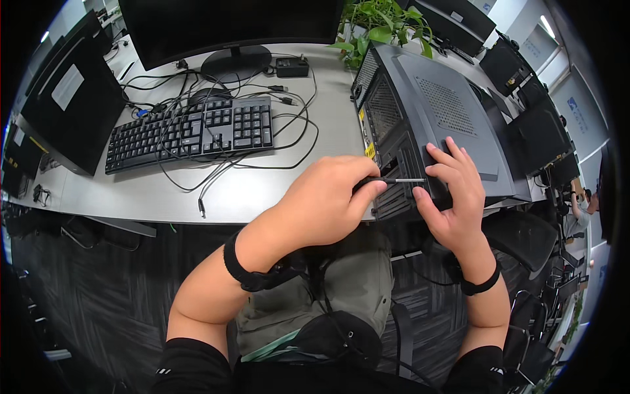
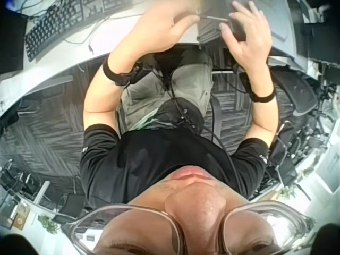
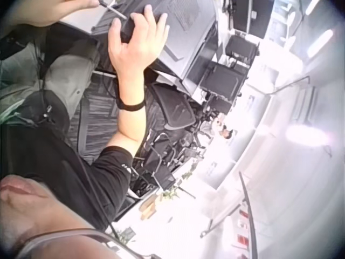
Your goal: Dismantling a desktop PC case and managing internal/external cables.
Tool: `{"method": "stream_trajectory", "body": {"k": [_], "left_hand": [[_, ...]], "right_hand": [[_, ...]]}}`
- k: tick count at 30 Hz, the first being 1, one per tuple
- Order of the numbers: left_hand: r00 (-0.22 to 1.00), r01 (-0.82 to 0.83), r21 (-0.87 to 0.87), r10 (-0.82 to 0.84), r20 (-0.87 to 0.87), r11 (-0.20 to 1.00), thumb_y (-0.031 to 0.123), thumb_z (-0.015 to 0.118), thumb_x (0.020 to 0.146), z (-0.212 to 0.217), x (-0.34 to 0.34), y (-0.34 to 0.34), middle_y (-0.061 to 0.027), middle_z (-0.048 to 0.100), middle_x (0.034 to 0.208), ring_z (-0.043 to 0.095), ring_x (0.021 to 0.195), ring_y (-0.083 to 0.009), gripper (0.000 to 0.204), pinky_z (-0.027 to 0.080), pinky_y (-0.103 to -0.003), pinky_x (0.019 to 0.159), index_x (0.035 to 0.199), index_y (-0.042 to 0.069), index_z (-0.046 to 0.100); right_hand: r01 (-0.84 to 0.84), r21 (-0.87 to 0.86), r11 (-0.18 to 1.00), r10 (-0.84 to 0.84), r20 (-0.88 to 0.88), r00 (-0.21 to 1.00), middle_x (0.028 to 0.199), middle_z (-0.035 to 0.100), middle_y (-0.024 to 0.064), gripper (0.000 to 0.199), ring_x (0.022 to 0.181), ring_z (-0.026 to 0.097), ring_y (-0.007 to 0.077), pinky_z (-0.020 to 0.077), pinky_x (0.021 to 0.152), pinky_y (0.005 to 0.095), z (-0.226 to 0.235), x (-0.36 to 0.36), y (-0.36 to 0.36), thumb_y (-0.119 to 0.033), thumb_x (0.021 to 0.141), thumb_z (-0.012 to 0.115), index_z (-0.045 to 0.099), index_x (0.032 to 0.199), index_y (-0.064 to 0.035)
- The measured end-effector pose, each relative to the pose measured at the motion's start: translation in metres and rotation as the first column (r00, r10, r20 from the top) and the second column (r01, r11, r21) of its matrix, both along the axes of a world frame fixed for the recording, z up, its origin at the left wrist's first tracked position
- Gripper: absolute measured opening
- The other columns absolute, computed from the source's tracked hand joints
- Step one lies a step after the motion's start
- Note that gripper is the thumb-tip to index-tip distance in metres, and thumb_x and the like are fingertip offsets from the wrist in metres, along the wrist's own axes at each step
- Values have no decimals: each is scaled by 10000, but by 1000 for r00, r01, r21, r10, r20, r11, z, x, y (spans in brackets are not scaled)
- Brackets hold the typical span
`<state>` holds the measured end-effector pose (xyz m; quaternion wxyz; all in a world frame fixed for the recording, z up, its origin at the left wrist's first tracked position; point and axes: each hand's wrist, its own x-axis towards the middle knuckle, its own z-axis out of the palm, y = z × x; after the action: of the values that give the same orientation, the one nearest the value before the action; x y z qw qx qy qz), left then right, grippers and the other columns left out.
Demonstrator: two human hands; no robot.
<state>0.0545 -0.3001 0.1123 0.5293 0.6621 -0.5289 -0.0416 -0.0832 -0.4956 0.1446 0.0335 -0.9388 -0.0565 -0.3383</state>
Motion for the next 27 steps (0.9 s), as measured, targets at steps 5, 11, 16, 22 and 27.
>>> {"method": "stream_trajectory", "body": {"k": [5, 11, 16, 22, 27], "left_hand": [[999, -25, 160, 20, 30, 987, 126, 620, 914, 6, 0, -2, -161, 605, 732, 548, 588, -288, 148, 429, -348, 556, 862, -11, 599], [993, -15, 80, 24, -114, 997, 146, 620, 922, 9, -6, 2, -135, 610, 782, 570, 643, -260, 161, 433, -356, 578, 950, 1, 556], [999, -42, -59, 43, 21, 997, 145, 621, 919, 2, -4, -2, -130, 575, 730, 563, 658, -266, 162, 441, -365, 605, 945, 3, 548], [963, -163, 135, 128, 236, 977, 122, 606, 918, 9, -9, -5, -153, 569, 699, 565, 618, -300, 137, 437, -386, 576, 948, -2, 554], [998, -57, -39, 57, 14, 998, 116, 593, 928, 5, -13, -4, -135, 546, 668, 561, 603, -325, 123, 439, -406, 569, 922, 0, 554]], "right_hand": [[13, 17, 1000, -13, -8, 1000, 1166, 674, 156, 286, 1195, 567, 441, 393, 1031, 538, 0, -1, 3, -144, 727, 752, 639, 972, -51], [41, 16, 999, -41, -7, 999, 1156, 675, 150, 241, 1200, 561, 441, 384, 1042, 534, 0, -2, 6, -138, 751, 724, 659, 969, -56], [45, 0, 999, -45, 14, 999, 1150, 674, 153, 226, 1195, 563, 439, 385, 1042, 535, -3, -1, 7, -132, 754, 713, 664, 963, -62], [57, -5, 998, -57, 35, 998, 1147, 674, 156, 205, 1187, 569, 435, 389, 1037, 539, -4, -1, 9, -116, 747, 705, 666, 941, -63], [57, -4, 998, -57, 63, 996, 1142, 676, 159, 209, 1177, 576, 439, 392, 1029, 547, -6, 0, 10, -109, 735, 706, 665, 935, -64]]}}
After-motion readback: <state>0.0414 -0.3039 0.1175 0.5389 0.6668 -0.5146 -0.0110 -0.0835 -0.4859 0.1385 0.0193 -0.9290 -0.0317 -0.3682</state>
